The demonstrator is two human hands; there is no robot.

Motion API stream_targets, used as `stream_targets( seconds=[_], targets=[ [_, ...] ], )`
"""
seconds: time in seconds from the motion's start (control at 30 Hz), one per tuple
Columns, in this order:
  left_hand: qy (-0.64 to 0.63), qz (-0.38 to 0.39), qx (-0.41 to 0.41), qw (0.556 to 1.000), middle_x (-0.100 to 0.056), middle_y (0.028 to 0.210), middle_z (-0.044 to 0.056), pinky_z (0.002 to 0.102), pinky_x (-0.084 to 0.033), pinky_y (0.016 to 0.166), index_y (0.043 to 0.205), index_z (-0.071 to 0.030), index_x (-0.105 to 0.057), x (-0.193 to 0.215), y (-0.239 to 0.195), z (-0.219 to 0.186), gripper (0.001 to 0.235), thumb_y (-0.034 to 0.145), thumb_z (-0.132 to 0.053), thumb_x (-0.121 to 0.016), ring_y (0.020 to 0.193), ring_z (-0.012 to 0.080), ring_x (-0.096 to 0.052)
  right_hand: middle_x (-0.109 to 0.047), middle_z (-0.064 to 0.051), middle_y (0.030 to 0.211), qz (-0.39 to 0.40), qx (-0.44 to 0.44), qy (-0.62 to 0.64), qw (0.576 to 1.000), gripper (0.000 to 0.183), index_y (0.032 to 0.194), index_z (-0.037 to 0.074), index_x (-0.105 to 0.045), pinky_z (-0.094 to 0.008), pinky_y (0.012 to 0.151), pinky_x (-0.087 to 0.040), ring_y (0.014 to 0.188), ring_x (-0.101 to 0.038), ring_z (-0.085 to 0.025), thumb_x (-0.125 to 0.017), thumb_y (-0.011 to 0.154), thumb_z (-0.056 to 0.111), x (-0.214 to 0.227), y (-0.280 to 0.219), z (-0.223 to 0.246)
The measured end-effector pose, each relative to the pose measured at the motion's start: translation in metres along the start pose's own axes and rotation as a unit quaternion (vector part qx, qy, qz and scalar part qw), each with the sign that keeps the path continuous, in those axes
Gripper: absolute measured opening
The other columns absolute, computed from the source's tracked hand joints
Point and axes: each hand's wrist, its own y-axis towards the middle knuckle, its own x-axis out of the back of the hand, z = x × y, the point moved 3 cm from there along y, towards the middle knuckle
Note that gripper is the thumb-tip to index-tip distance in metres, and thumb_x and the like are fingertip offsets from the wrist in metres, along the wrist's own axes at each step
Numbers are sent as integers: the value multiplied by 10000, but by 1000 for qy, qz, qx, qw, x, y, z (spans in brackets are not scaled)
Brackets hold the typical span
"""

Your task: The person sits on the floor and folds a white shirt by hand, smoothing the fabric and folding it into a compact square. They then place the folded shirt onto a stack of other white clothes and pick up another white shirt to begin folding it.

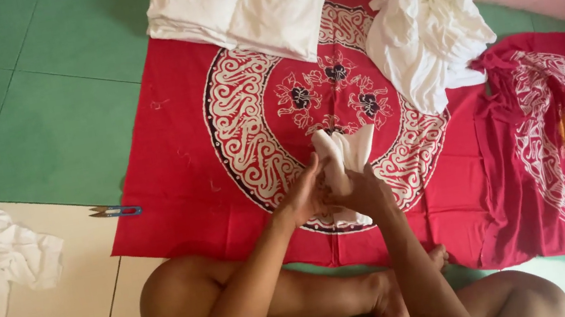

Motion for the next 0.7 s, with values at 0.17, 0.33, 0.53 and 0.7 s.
stream_targets(
  seconds=[0.17,0.33,0.53,0.7],
  targets=[
    [215,-221,-30,951,-376,1555,229,666,-450,989,1589,-197,-323,35,27,20,1096,785,-836,-704,1387,445,-434,-313,-168,1617,-8,13,13,1000,1095,1504,414,-473,-540,984,-540,1195,-647,-475,-756,555,882,7,-22,10],
    [201,-300,-107,926,-643,1317,218,527,-548,954,1416,-59,-546,84,52,40,964,709,-610,-901,1202,367,-646,-459,-167,1479,14,-8,94,995,880,1433,398,-534,-499,1062,-497,1269,-610,-430,-774,682,790,-9,17,-37],
    [272,-390,-56,878,-598,1409,196,531,-482,1061,1493,-141,-501,113,66,50,856,762,-457,-815,1318,377,-588,-711,-59,1175,-162,57,210,962,457,1122,230,-686,-417,1091,-461,1225,-627,-275,-827,816,539,-26,50,-110],
    [113,-358,-114,920,-672,1179,285,550,-560,882,1409,16,-557,88,46,37,694,778,-166,-780,1072,418,-686,-751,-141,1048,-252,-37,278,926,681,1295,199,-516,-509,872,-561,989,-727,-350,-880,756,402,-36,61,-139]
  ],
)
